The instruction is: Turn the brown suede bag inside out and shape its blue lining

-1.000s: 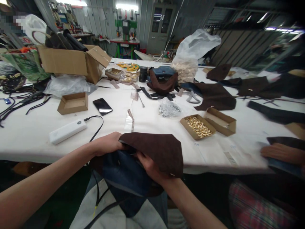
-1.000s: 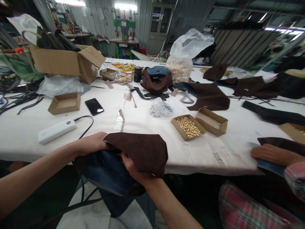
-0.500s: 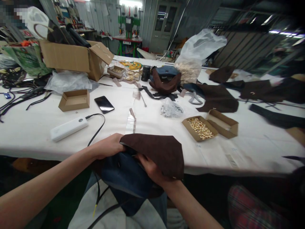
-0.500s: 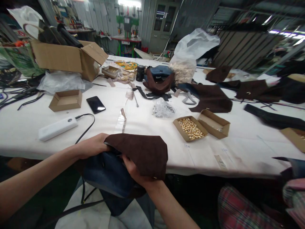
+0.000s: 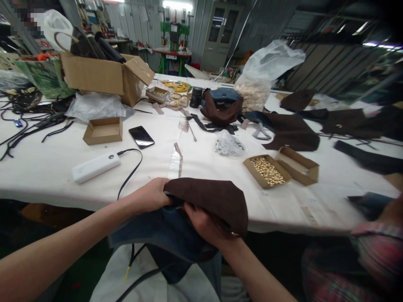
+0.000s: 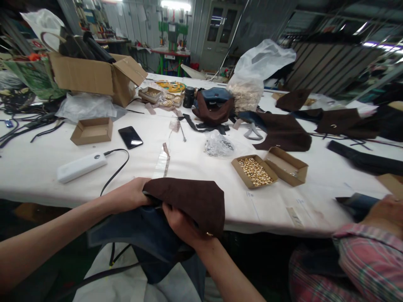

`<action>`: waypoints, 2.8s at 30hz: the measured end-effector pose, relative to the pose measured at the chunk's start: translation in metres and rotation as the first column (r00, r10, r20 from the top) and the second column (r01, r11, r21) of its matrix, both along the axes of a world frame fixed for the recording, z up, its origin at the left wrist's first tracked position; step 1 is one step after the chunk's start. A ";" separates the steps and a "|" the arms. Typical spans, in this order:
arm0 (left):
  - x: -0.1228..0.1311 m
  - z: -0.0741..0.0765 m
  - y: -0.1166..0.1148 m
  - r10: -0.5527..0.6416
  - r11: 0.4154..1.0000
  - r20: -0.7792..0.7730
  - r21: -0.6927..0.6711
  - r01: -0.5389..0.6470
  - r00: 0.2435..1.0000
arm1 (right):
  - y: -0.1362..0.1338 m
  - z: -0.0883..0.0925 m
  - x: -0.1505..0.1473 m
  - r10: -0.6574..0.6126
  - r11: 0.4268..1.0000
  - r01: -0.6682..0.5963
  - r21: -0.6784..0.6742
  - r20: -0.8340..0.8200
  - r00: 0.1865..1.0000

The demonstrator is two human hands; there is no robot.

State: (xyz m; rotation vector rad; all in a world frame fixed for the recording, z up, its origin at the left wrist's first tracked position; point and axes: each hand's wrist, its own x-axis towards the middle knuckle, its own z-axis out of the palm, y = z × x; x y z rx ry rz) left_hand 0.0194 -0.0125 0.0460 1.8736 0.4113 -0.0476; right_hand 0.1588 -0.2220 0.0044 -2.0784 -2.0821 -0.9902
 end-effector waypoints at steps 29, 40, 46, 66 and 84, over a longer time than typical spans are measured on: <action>-0.014 -0.021 0.009 0.096 0.966 0.048 -0.244 -0.081 0.994 | 0.006 -0.017 0.005 0.019 0.999 -0.018 0.049 -0.037 0.999; -0.021 -0.008 0.010 0.071 0.998 0.001 0.002 -0.071 0.998 | 0.004 -0.022 0.002 0.026 0.998 -0.030 -0.058 -0.069 0.997; -0.018 -0.009 0.009 0.084 0.994 -0.005 -0.064 -0.084 0.996 | 0.003 -0.023 0.003 0.008 0.996 -0.037 -0.083 -0.325 0.946; -0.025 -0.009 -0.016 0.041 0.990 -0.110 0.140 -0.025 0.993 | 0.000 -0.012 -0.002 0.067 0.992 -0.089 -0.093 -0.221 0.973; -0.046 -0.004 -0.009 0.048 0.943 -0.075 -0.325 -0.070 0.996 | 0.006 0.006 -0.006 0.054 0.981 -0.119 -0.155 -0.373 0.926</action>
